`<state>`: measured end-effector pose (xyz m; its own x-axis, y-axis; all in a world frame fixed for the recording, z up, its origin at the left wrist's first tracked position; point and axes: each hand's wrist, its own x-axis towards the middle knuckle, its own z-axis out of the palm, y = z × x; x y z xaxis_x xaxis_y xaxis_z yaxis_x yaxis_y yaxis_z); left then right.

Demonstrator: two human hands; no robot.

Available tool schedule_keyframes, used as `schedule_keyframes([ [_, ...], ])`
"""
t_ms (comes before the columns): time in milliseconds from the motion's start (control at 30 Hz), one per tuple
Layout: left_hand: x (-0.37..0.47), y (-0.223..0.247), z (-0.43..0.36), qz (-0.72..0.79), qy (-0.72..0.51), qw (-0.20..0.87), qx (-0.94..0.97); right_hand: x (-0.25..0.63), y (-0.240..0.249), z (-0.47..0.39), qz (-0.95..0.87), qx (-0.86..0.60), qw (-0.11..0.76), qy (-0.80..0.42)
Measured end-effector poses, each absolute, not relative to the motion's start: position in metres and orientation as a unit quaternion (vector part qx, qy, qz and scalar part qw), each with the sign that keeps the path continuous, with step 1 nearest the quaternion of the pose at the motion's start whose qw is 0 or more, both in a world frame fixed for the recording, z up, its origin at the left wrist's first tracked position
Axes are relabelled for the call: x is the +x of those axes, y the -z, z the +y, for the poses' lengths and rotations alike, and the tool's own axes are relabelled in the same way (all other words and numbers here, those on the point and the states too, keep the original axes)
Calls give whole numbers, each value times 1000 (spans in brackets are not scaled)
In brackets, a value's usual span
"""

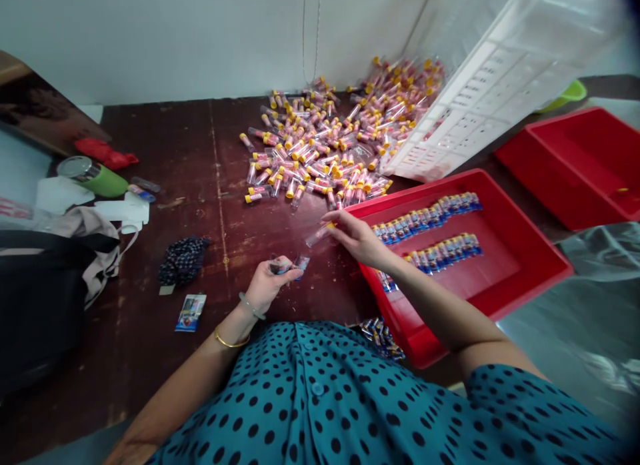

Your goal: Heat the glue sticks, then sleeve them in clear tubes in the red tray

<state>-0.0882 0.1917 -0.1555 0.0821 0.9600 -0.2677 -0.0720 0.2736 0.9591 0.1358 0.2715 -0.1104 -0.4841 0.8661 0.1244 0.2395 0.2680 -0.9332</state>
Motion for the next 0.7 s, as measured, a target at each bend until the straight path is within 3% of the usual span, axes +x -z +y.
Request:
schedule_keyframes([
  [133,-90,158,191,528,-413,614,417,146,106,276,-611,-383,345,-601],
  [300,-86,154,191,509,-403,616,446,139,99,269,-573,-353,328,-663],
  [500,-78,151,191,486,-397,648,432,133,103,263,-642,-335,333,-605],
  [700,-57,146,184,459,-405,732,299,133,115,235,-679,-373,329,-540],
])
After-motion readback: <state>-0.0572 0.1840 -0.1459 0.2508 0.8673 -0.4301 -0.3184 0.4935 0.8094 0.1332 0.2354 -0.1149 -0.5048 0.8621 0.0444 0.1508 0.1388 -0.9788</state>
